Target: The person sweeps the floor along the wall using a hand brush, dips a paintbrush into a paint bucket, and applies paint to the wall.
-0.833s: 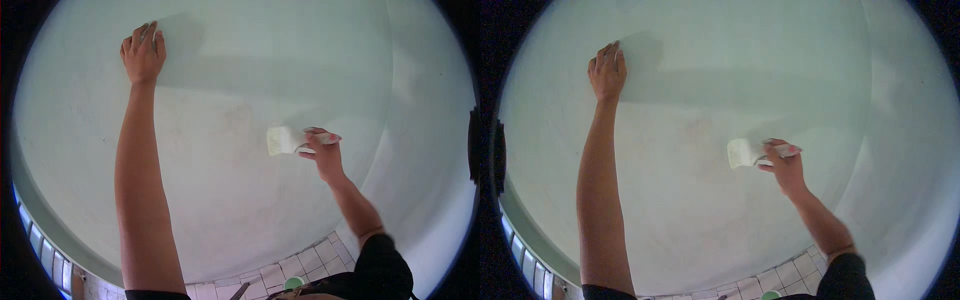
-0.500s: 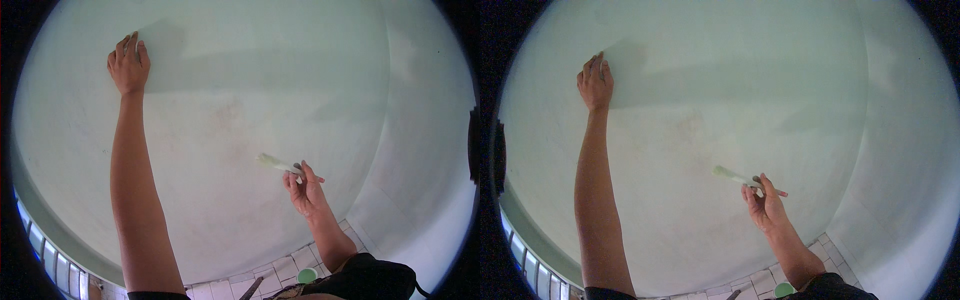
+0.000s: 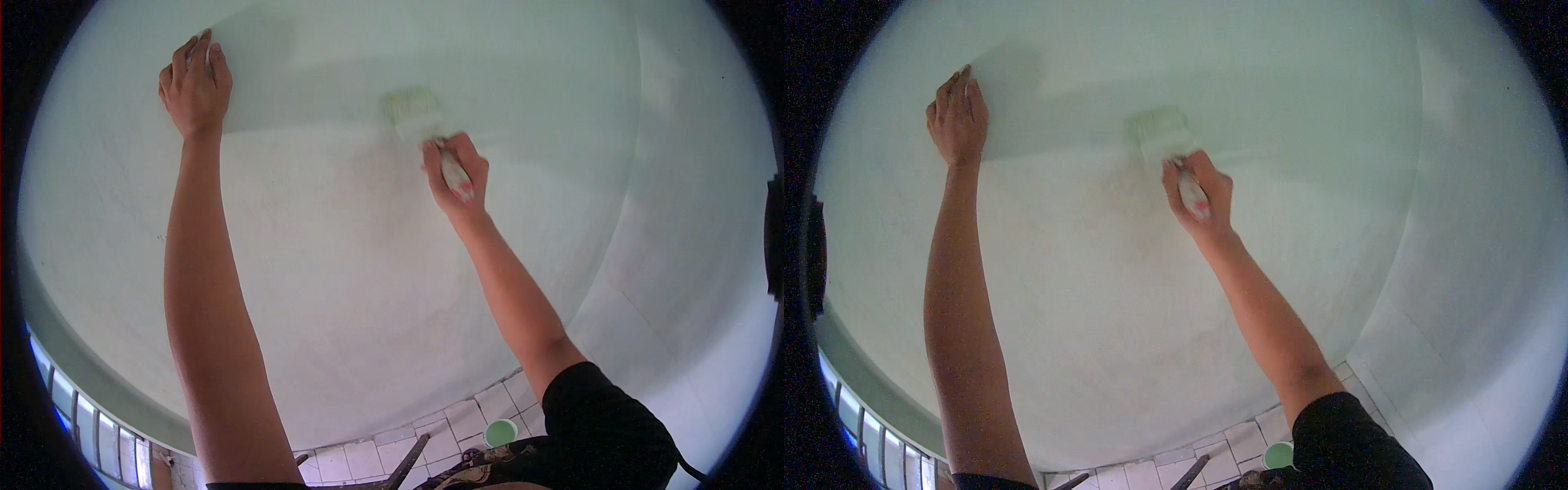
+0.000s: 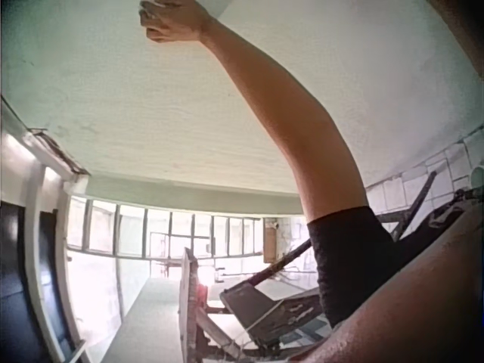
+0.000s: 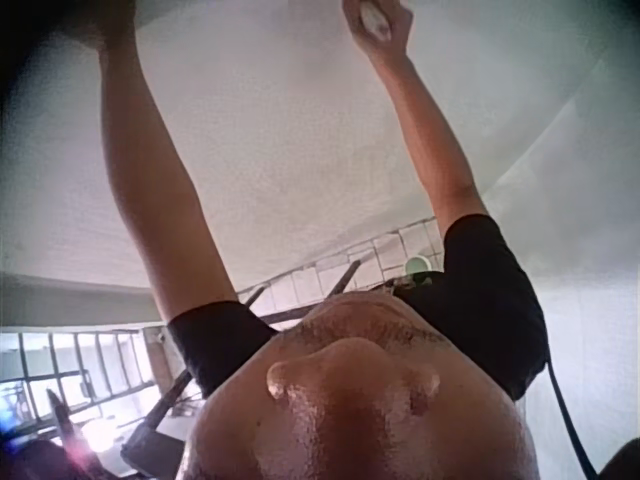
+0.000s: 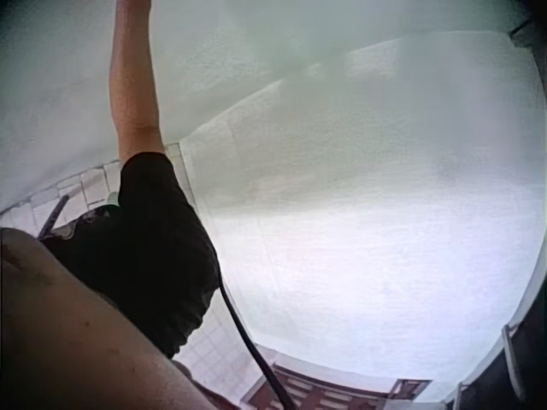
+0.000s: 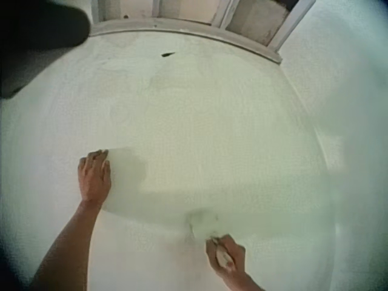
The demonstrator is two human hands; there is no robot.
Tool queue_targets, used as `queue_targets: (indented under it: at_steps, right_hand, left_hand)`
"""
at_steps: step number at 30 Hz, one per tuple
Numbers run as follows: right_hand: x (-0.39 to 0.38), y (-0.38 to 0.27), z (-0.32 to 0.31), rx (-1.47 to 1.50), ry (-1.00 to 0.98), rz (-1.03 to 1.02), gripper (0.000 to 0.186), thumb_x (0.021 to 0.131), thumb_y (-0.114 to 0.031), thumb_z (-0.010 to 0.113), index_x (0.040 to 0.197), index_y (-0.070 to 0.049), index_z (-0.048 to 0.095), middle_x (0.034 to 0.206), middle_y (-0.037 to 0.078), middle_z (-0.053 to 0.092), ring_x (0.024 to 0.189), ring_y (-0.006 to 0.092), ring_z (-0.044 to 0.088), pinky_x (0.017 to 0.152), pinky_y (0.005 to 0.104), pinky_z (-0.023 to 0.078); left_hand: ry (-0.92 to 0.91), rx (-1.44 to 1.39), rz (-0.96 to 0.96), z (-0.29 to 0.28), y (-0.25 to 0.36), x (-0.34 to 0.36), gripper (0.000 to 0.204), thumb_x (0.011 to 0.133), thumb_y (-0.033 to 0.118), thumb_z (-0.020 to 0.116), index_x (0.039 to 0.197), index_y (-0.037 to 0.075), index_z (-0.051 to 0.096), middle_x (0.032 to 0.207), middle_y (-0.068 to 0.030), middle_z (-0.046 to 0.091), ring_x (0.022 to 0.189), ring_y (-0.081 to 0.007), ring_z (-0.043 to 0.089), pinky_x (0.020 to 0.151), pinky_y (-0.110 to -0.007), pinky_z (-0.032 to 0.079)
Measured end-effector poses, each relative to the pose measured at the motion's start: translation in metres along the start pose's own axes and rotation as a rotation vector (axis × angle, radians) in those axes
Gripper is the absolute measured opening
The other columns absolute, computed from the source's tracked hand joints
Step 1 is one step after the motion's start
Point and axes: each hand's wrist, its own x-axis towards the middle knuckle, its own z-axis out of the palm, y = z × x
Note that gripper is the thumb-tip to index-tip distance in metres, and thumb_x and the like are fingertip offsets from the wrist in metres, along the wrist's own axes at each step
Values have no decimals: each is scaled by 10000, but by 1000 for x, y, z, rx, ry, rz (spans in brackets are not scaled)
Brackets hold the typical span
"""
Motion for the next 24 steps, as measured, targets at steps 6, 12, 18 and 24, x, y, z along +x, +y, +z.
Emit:
queue_targets:
  at_steps: [6, 12, 18, 24]
  right_hand:
    - [-52, -48, -44, 119, 28, 549, 197, 807, -60, 614, 704, -52, 446, 549, 40, 562, 519, 92, 588, 456, 232, 448]
    - [39, -58, -9, -70, -58, 713, 243, 791, -193, 584, 649, -15, 499, 503, 64, 560, 500, 182, 616, 501, 304, 494]
    - [113, -64, 2, -52, -48, 358, 175, 805, -154, 564, 723, 0, 549, 610, 108, 588, 577, 224, 613, 587, 311, 515]
    - [36, -30, 10, -40, 96, 253, 150, 779, -119, 620, 676, -39, 545, 587, 74, 599, 550, 116, 588, 548, 263, 464]
  left_hand:
    - [-38, 95, 9, -3, 2, 0, 312, 900, 372, 440, 1150, 275, 601, 1150, 48, 569, 1033, -218, 519, 934, -380, 384]
    - [-15, 134, 58, 1, -2, 2, 329, 917, 383, 408, 1173, 280, 587, 1168, 28, 574, 1053, -175, 534, 945, -349, 382]
    - [27, 108, 169, 6, -4, -3, 329, 918, 356, 415, 1164, 239, 600, 1117, 25, 611, 1062, -123, 545, 917, -351, 402]
    - [33, 122, 108, 5, -2, 0, 303, 914, 330, 436, 1135, 224, 615, 1089, 21, 618, 1005, -147, 565, 898, -345, 413]
